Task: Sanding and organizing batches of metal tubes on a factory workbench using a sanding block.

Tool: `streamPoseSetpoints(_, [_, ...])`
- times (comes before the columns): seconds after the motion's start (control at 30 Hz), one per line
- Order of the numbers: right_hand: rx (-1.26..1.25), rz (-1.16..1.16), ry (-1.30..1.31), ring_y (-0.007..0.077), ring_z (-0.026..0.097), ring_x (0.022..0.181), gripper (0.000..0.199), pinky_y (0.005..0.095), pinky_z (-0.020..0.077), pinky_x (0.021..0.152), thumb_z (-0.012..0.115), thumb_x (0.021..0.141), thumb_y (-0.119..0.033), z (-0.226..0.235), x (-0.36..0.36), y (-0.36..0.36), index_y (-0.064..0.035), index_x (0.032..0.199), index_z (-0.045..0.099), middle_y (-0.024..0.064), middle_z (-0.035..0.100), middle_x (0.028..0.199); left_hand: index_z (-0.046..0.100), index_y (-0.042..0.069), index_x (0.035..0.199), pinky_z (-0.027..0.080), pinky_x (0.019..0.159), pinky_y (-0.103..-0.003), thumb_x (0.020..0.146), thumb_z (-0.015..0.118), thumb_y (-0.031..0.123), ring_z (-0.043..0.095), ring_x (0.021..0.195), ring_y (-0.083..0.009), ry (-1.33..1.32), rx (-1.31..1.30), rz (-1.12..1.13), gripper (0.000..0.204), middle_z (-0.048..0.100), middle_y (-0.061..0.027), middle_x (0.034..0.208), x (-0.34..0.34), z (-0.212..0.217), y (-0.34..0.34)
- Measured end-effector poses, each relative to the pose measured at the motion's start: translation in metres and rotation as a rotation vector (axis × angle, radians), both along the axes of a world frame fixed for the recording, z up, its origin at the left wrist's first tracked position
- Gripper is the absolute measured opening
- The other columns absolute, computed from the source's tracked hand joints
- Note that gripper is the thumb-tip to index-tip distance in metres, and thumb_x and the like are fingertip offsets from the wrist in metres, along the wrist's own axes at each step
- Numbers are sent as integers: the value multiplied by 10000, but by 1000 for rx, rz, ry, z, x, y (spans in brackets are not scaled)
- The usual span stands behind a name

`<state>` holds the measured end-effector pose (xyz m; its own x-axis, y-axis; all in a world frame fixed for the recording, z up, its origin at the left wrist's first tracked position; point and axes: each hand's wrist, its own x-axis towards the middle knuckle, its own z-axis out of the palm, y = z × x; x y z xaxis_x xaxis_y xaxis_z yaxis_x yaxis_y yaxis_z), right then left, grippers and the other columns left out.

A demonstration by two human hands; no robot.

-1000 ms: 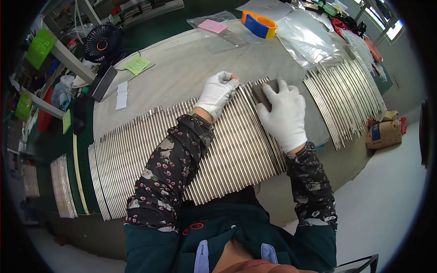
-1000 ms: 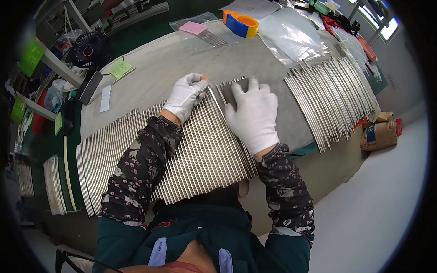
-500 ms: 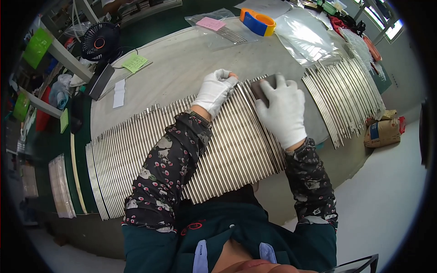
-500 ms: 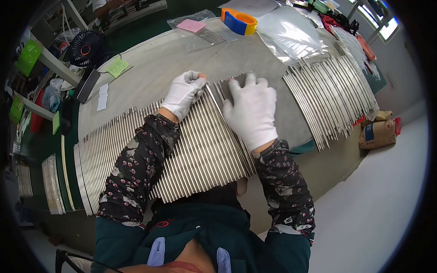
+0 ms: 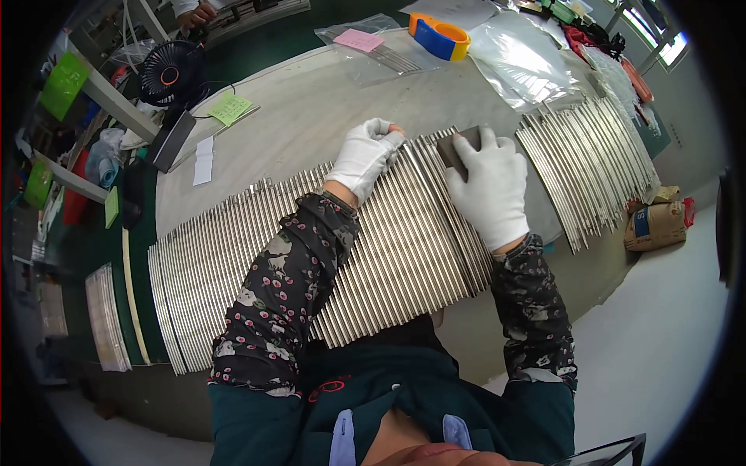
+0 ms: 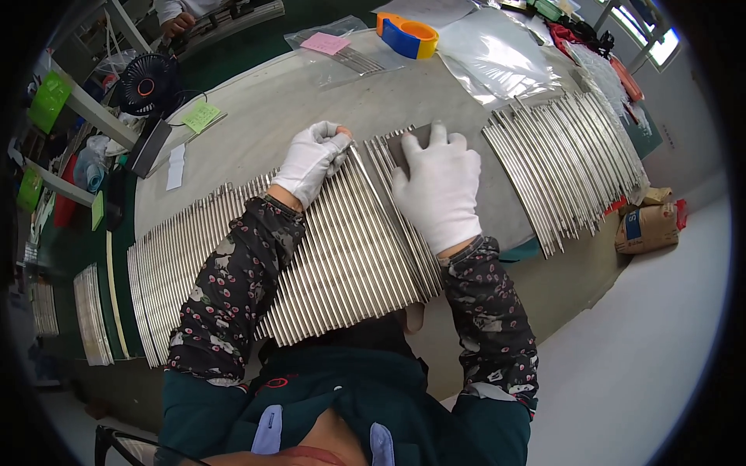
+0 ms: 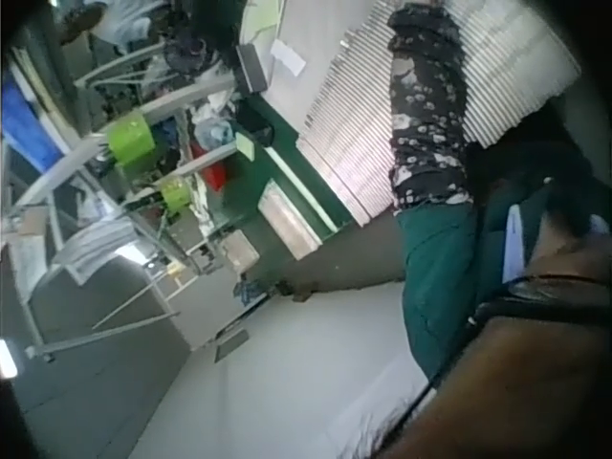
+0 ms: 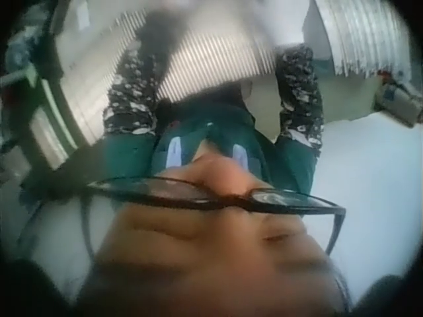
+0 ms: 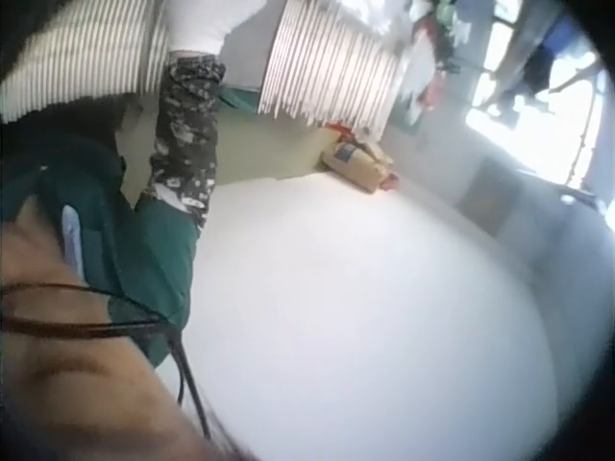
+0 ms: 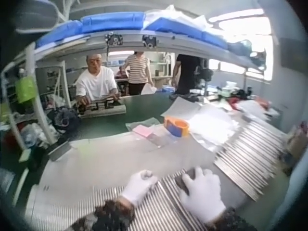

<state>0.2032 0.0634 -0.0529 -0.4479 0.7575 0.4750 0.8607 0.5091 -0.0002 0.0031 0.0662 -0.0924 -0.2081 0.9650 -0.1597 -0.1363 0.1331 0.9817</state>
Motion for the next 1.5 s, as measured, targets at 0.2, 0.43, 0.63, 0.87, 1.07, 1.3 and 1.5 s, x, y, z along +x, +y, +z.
streamPoseSetpoints(0.2, [-66, 105, 181, 396, 604, 1089, 489, 465, 503, 935, 748, 758, -236, -13, 44, -8, -44, 1206, 706, 280, 610, 1307, 637, 37, 1061, 388, 458, -165, 975, 683, 180, 518, 564, -17, 44, -19, -21, 173, 603, 31, 767, 1, -3, 5])
streamPoseSetpoints(0.43, [-121, 97, 202, 403, 587, 1104, 524, 469, 483, 949, 750, 720, -194, -11, 76, -42, -24, 1211, 684, 292, 576, 1339, 711, 48, 978, 546, 807, -380, 817, 717, 250, 689, 847, -277, 971, 28, -1, 258, 713, -146, 935, -2, 1, 25])
streamPoseSetpoints(0.63, [-154, 178, 82, 402, 557, 1161, 603, 459, 458, 893, 782, 697, -218, -17, 70, -69, -79, 1267, 641, 276, 521, 1398, 759, 133, 961, 530, 894, -424, 798, 732, 357, 652, 1015, -338, 1324, 47, -21, 279, 700, -135, 1033, 5, 4, 28])
streamPoseSetpoints(0.87, [-105, 159, 43, 403, 553, 1166, 646, 460, 461, 857, 785, 688, -225, -23, 62, -77, -94, 1298, 616, 275, 508, 1400, 775, 189, 960, 511, 916, -445, 810, 719, 423, 613, 1068, -343, 1364, -57, -84, 283, 691, -125, 1078, 18, 7, 33])
streamPoseSetpoints(1.07, [-254, 180, 75, 408, 536, 1189, 674, 464, 469, 879, 810, 693, -236, -14, 68, -73, -91, 1319, 606, 273, 488, 1413, 782, 192, 959, 510, 925, -449, 808, 721, 443, 603, 1099, -351, 1372, -94, -106, 300, 683, -128, 1100, 15, 6, 38])
streamPoseSetpoints(1.3, [-273, 152, 62, 407, 516, 1216, 684, 474, 450, 930, 806, 706, -209, -19, 63, -76, -88, 1343, 587, 261, 475, 1426, 789, 240, 1049, 485, 992, -423, 835, 678, 475, 555, 1207, -320, 1396, -258, -140, 337, 654, -84, 1207, 18, 8, 42])
streamPoseSetpoints(1.5, [-299, 146, 104, 417, 484, 1247, 702, 485, 418, 997, 796, 700, -169, -22, 63, -79, -74, 1352, 553, 258, 439, 1468, 792, 227, 1068, 478, 1010, -433, 840, 676, 501, 565, 1217, -333, 1313, -227, -134, 375, 669, -96, 1206, 13, 4, 45])
